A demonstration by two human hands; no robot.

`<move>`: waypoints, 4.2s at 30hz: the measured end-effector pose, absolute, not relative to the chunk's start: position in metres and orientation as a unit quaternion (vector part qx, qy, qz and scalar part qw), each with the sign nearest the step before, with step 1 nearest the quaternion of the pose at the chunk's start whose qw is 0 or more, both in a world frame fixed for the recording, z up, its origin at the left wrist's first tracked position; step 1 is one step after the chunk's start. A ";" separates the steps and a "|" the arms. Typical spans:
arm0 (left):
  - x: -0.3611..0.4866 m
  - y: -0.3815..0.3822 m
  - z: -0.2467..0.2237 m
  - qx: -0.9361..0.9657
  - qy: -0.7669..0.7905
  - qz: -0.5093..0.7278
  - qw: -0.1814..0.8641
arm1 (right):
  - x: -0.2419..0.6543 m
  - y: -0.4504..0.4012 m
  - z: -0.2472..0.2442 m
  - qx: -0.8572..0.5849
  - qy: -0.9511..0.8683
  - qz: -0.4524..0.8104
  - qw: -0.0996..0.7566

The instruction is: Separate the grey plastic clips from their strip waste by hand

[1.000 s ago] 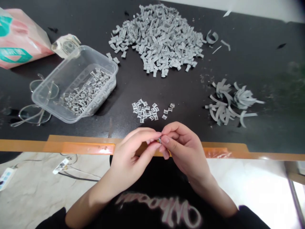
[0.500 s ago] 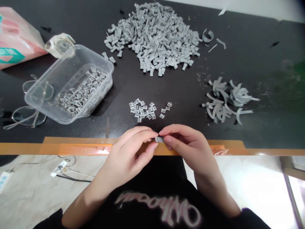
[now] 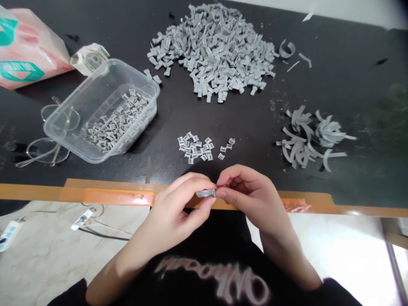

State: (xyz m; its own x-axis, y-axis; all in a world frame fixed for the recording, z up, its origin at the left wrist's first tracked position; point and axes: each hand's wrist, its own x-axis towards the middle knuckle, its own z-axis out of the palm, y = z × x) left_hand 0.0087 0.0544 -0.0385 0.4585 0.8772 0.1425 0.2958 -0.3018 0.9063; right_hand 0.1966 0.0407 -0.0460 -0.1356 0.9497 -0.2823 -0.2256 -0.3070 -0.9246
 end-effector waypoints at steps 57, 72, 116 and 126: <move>0.019 0.048 -0.042 0.867 0.369 0.244 0.229 | 0.201 0.031 -0.036 -0.556 -0.327 0.641 0.416; 0.026 0.037 -0.064 0.840 0.408 0.308 0.180 | 0.196 0.025 -0.041 -0.606 -0.414 0.576 0.362; 0.026 0.043 -0.057 0.389 0.372 0.418 0.731 | 0.188 0.031 -0.052 -0.401 -0.358 0.681 0.496; 0.024 0.051 -0.055 0.432 0.394 0.444 0.679 | 0.195 0.028 -0.045 -0.408 -0.409 0.653 0.490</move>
State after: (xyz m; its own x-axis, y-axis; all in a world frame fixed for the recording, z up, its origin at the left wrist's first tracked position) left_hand 0.0242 0.0506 -0.0549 0.2953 0.9434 -0.1511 -0.2633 0.2324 0.9363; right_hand 0.1949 0.0279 -0.0451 -0.1884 0.9732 -0.1316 -0.3057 -0.1854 -0.9339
